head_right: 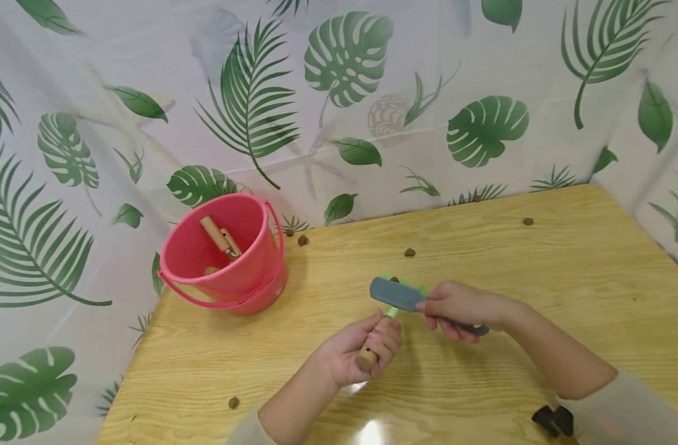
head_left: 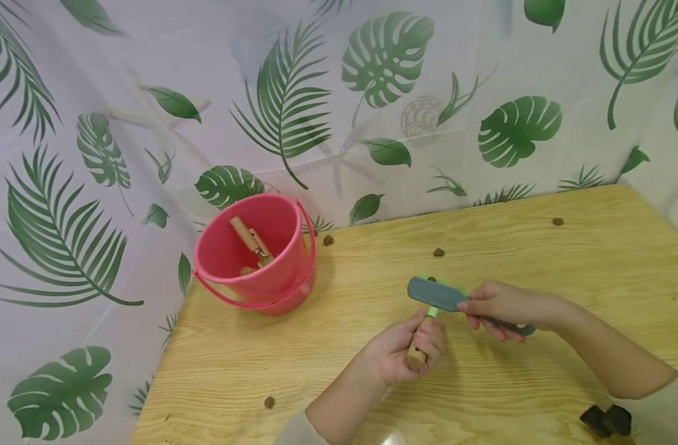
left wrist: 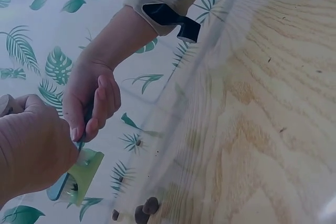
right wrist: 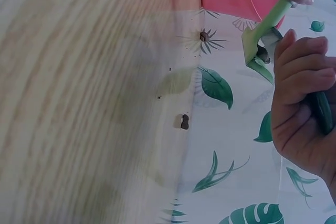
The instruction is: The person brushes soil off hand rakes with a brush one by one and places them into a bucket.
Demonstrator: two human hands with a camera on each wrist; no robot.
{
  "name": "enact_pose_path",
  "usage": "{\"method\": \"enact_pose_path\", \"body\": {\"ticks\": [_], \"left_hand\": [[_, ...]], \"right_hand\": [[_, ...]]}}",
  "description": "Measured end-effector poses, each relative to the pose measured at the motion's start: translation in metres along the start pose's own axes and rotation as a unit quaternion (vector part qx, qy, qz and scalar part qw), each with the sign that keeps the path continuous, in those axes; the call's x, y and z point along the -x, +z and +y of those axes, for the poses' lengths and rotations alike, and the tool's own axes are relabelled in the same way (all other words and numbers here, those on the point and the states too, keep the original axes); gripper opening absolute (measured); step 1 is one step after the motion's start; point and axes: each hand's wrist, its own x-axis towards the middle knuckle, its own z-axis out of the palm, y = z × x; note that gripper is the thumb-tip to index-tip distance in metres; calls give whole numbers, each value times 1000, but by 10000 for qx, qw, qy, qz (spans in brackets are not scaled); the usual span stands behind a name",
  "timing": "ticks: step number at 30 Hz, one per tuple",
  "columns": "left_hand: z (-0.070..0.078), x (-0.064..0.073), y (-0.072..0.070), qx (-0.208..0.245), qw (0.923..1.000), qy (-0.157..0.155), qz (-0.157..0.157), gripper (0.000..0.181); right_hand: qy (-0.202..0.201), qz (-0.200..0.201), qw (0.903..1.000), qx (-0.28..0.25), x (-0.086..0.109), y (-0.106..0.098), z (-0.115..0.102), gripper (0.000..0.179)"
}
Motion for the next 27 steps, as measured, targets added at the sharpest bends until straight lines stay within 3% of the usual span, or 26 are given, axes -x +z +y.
{"method": "enact_pose_path", "body": {"ticks": [8, 14, 27], "left_hand": [[-4, 1, -2, 259, 9994, -37, -235, 32], [-4, -1, -2, 225, 9996, 55, -167, 35], [2, 3, -9, 407, 9991, -19, -83, 31]], "right_hand": [[-1, 338, 9979, 554, 0, 4, 3, 39], [100, 666, 9936, 906, 0, 5, -1, 39], [165, 808, 9887, 1254, -6, 0, -7, 40]]}}
